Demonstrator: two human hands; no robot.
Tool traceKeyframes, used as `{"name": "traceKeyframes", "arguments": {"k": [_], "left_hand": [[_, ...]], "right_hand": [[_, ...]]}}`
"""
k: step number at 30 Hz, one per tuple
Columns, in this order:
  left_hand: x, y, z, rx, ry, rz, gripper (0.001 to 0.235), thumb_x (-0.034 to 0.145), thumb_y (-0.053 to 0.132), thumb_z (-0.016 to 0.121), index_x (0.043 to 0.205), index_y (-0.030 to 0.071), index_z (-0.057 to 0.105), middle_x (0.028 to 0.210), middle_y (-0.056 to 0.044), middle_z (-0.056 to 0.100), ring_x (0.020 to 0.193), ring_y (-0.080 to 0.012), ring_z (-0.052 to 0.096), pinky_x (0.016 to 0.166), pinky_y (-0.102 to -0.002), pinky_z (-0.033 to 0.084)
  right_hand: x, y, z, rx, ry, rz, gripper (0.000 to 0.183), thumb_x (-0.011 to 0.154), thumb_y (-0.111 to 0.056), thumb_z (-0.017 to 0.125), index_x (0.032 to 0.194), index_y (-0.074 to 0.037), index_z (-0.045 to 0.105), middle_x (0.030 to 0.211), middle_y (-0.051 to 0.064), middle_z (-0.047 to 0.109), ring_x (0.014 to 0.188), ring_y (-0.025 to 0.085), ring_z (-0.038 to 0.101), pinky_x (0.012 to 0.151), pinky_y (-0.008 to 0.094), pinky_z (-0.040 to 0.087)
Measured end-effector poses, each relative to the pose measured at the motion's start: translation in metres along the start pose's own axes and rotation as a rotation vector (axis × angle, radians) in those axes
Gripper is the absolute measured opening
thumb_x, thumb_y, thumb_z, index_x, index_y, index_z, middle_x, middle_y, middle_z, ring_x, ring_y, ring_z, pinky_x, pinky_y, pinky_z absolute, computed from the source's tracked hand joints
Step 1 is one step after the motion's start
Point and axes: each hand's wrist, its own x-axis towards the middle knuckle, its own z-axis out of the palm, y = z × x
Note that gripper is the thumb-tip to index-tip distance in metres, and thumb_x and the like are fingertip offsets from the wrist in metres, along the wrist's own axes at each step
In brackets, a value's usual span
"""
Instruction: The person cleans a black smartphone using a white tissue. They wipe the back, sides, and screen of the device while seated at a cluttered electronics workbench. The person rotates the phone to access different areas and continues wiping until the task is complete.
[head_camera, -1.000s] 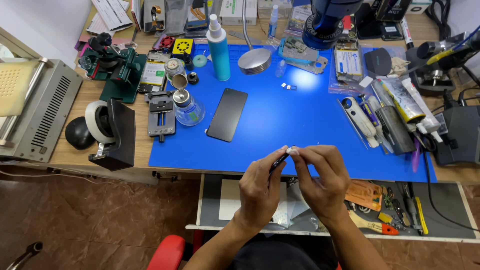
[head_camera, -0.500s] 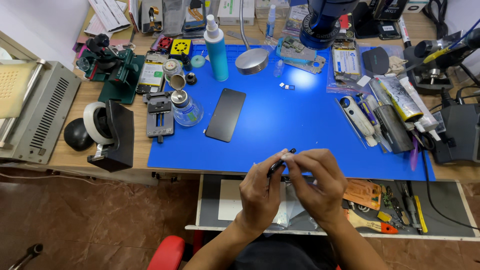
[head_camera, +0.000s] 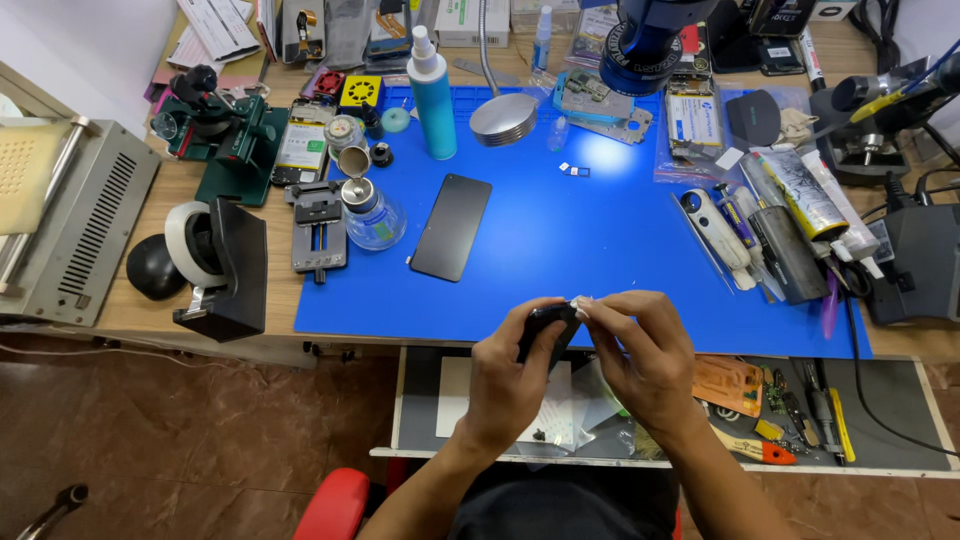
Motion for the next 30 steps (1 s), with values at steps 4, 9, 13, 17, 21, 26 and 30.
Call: {"name": "traceKeyframes", "arguments": {"k": [4,9,13,17,21,26,30], "left_hand": [[0.013,-0.026,-0.007,-0.130,-0.078,-0.098,0.022,0.098,0.005,0.072,0.120,0.007,0.076,0.086,-0.012,0.081,0.064,-0.0179,0.076,0.059,-0.030,0.062],[0.033,-0.037,-0.015,-0.101,-0.375,-0.426,0.033,0.100,0.021,0.071,0.128,0.003,0.072,0.110,-0.019,0.079,0.106,-0.0310,0.076,0.092,-0.042,0.060],[0.039,-0.037,-0.014,-0.072,-0.403,-0.465,0.036,0.099,0.024,0.071,0.129,0.004,0.072,0.109,-0.017,0.079,0.106,-0.0283,0.075,0.092,-0.042,0.059],[0.037,-0.044,-0.009,0.001,-0.452,-0.455,0.033,0.100,0.026,0.069,0.129,0.009,0.072,0.111,-0.015,0.079,0.110,-0.0303,0.075,0.094,-0.042,0.058],[0.041,-0.042,-0.017,-0.039,-0.441,-0.461,0.033,0.100,0.022,0.068,0.130,0.007,0.071,0.113,-0.016,0.078,0.112,-0.0295,0.074,0.096,-0.042,0.058],[0.042,-0.002,-0.027,-0.090,-0.404,-0.530,0.034,0.100,0.023,0.068,0.129,0.007,0.073,0.108,-0.015,0.080,0.108,-0.0275,0.076,0.094,-0.041,0.060],[0.040,-0.039,-0.013,-0.038,-0.461,-0.464,0.032,0.102,0.022,0.066,0.131,0.008,0.071,0.110,-0.016,0.079,0.109,-0.0301,0.076,0.093,-0.042,0.060]], "right_hand": [[-0.002,0.005,0.007,-0.010,0.062,0.029,0.009,0.089,0.005,0.080,0.095,-0.002,0.079,0.086,0.007,0.072,0.081,0.028,0.071,0.076,0.038,0.061],[-0.016,0.018,0.016,0.126,-0.154,0.320,0.003,0.097,-0.006,0.075,0.094,-0.006,0.077,0.083,0.005,0.073,0.075,0.024,0.073,0.069,0.035,0.060],[-0.012,0.022,0.010,0.105,-0.194,0.301,0.005,0.097,-0.009,0.075,0.093,-0.008,0.076,0.081,0.004,0.071,0.073,0.023,0.071,0.067,0.034,0.059],[-0.009,0.023,0.020,0.084,-0.199,0.285,0.004,0.095,-0.009,0.077,0.091,-0.010,0.077,0.081,0.002,0.072,0.073,0.021,0.071,0.069,0.033,0.058],[0.000,0.023,0.034,0.114,-0.211,0.256,0.005,0.096,-0.012,0.077,0.091,-0.013,0.076,0.082,0.000,0.070,0.074,0.020,0.069,0.069,0.030,0.058],[-0.015,0.035,0.015,0.080,-0.288,0.276,0.006,0.094,-0.010,0.076,0.088,-0.013,0.076,0.078,0.000,0.069,0.072,0.020,0.068,0.067,0.030,0.058],[-0.010,0.031,0.023,0.082,-0.254,0.247,0.005,0.093,-0.010,0.077,0.089,-0.013,0.076,0.081,0.001,0.070,0.074,0.022,0.069,0.069,0.032,0.058]]}}
